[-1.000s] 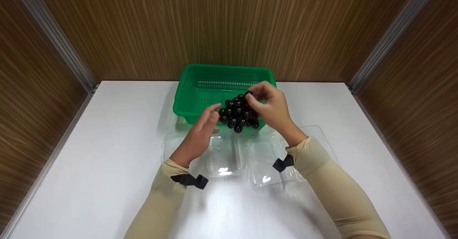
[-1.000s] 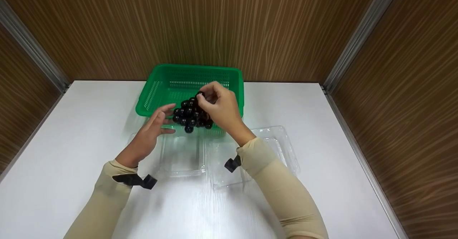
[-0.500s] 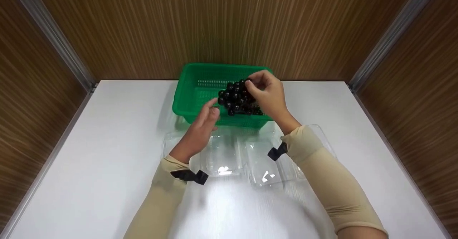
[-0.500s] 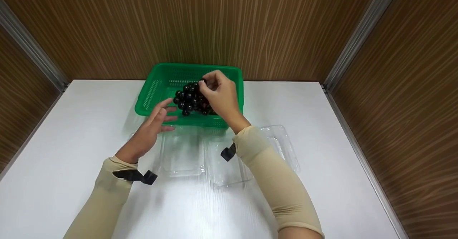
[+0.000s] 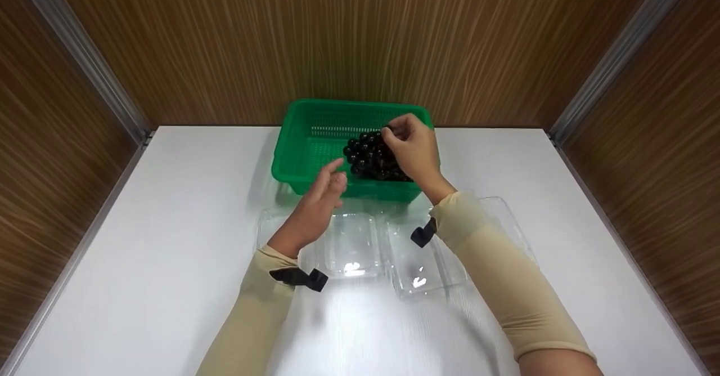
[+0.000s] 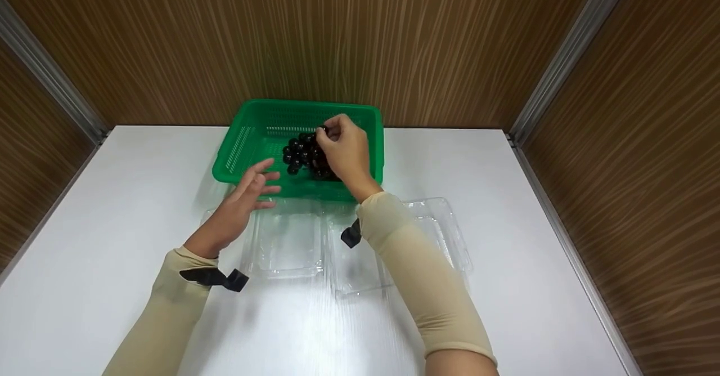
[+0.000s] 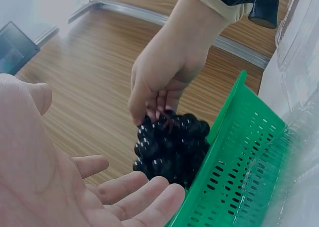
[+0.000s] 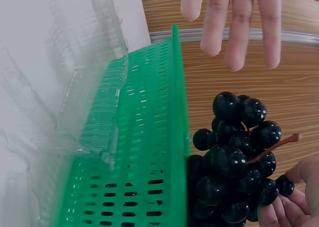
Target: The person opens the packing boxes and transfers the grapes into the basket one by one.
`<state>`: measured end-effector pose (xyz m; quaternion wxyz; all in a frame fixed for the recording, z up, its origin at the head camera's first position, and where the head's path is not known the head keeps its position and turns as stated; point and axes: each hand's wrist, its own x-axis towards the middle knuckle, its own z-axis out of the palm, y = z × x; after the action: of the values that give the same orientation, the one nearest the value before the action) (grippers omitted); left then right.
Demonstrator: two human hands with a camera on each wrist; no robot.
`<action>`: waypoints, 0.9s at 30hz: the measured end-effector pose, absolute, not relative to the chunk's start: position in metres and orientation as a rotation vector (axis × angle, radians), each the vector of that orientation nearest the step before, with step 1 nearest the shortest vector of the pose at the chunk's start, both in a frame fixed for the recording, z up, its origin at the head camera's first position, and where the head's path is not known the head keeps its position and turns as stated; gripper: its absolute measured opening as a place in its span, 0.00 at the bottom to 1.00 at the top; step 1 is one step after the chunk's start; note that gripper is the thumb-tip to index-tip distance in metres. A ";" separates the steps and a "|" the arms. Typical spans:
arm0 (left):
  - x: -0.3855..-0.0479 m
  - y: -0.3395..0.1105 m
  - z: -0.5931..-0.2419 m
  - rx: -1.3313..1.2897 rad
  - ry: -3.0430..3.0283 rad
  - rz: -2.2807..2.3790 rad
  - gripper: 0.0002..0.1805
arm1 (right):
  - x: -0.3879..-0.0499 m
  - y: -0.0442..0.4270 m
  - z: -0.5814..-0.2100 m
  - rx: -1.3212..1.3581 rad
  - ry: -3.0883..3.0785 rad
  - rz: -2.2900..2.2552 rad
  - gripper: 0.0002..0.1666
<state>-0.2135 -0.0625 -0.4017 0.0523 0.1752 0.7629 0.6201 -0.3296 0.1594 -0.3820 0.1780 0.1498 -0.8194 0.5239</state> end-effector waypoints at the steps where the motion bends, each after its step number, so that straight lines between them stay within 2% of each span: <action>1: -0.213 -0.062 -0.402 0.538 2.316 1.885 0.34 | -0.330 0.158 -0.384 0.421 -2.323 1.476 0.10; 14: -0.213 -0.062 -0.411 0.503 2.292 1.886 0.35 | -0.334 0.143 -0.402 0.343 -2.323 1.607 0.09; 20: -0.212 -0.062 -0.416 0.491 2.317 1.834 0.36 | -0.331 0.138 -0.408 0.389 -2.370 1.597 0.12; 27: -0.210 -0.061 -0.412 0.498 2.329 1.812 0.36 | -0.326 0.143 -0.411 0.569 -2.540 1.542 0.19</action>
<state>-0.2105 -0.0611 -0.4117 0.0742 0.1659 0.7761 0.6039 -0.3259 0.1435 -0.4109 0.0583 0.1877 -0.8381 0.5088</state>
